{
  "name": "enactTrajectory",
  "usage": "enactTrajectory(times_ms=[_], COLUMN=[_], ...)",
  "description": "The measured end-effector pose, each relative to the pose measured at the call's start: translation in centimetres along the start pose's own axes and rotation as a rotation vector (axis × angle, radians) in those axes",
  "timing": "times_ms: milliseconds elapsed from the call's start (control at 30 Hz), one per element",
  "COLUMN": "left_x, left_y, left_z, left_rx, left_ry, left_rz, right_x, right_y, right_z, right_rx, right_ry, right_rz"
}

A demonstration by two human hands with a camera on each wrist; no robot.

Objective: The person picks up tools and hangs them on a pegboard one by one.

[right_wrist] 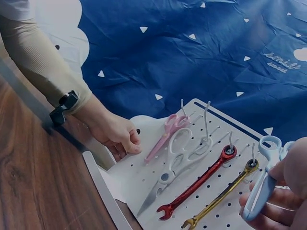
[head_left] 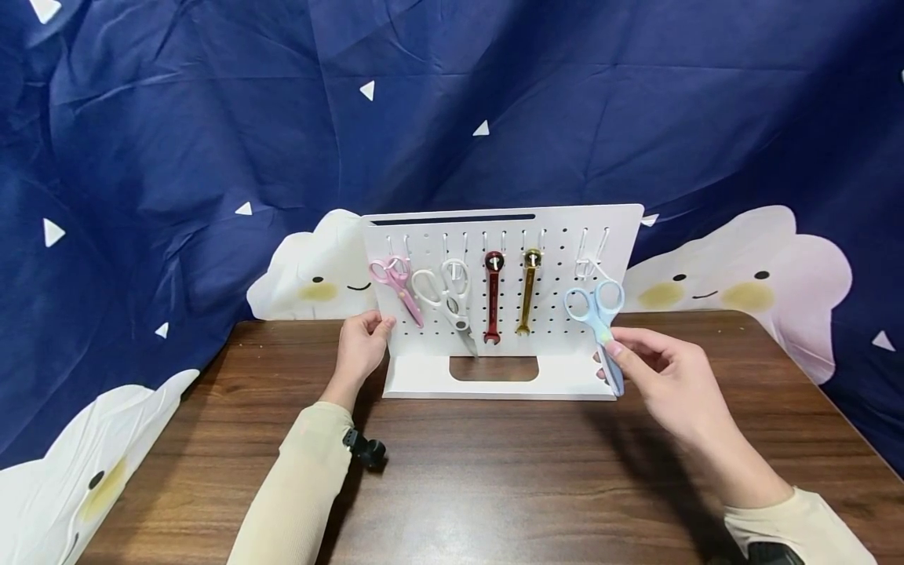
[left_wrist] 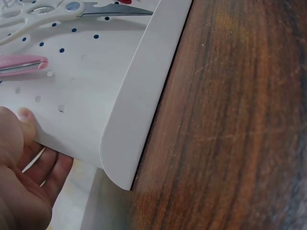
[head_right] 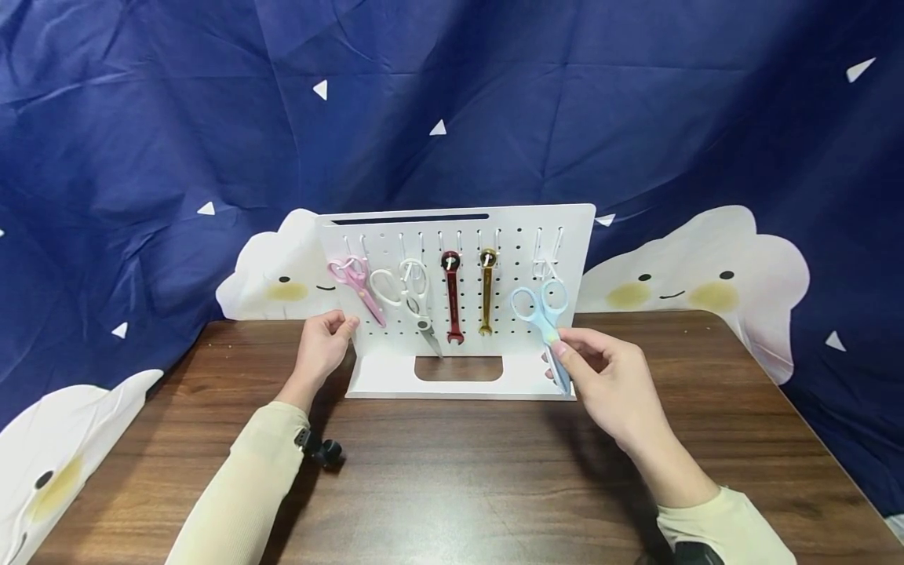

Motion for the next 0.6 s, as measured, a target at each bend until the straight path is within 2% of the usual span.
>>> enactTrajectory(times_ms=[400,600], left_x=[0.0,0.0], left_y=[0.0,0.0], left_z=[0.0,0.1], left_rx=[0.009,0.017], left_ry=[-0.003,-0.003], left_rz=[0.002,0.000], right_x=[0.8,2.1], right_y=[0.6,1.5], right_z=[1.5,2.3], right_rx=[0.058,0.077], right_ry=[0.080,0.177], right_rz=[0.000,-0.034])
Point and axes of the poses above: each hand's wrist, its own y-axis towards the middle knuckle, its own x-axis out of the palm, z = x × y, the point moved 10 cm from there along y, towards the middle knuckle, and after that the axes turned 15 degrees about -y, right-handed, at the moved point
